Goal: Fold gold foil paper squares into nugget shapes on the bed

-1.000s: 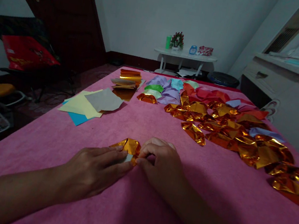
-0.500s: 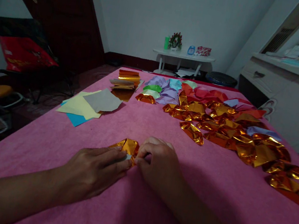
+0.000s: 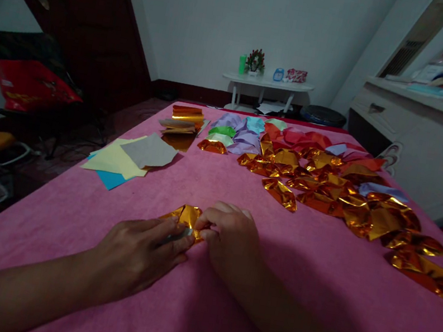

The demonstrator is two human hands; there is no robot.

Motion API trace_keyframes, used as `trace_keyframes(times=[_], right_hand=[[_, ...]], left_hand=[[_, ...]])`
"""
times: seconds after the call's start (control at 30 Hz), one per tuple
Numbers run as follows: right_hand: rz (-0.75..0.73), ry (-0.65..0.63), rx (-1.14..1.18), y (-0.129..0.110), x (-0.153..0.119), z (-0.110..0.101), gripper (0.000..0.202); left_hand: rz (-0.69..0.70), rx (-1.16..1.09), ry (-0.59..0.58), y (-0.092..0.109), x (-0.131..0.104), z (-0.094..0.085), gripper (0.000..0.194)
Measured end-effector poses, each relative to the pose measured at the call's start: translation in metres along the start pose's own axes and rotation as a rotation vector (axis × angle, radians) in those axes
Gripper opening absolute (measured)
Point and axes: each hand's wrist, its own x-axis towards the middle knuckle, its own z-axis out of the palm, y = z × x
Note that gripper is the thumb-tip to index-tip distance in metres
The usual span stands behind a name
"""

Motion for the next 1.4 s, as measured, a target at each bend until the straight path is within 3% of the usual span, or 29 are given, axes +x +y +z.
trace_keyframes(times=[0.23,0.47,0.7,1.0,1.4], right_hand=[[-0.091,-0.040,-0.159,-0.004,-0.005,0.001,0.020],[-0.087,-0.060,-0.183,-0.005,-0.004,0.000,0.027],[-0.038,-0.025,-0.018,0.001,-0.004,0.000,0.027],[-0.009,-0.003,0.031,0.003,-0.007,0.005,0.020],[0.005,0.045,0.041,0.007,-0.004,0.010,0.017]], left_hand=[[-0.021,-0.188,-0.004,-0.015,0.001,-0.004,0.027],[-0.045,-0.426,-0.069,-0.031,0.005,-0.010,0.027],[-0.017,-0.347,-0.134,-0.028,0.001,-0.011,0.033],[0.055,-0.180,-0.174,-0.026,-0.002,-0.014,0.035],[0.069,-0.264,-0.010,-0.027,-0.004,-0.006,0.034]])
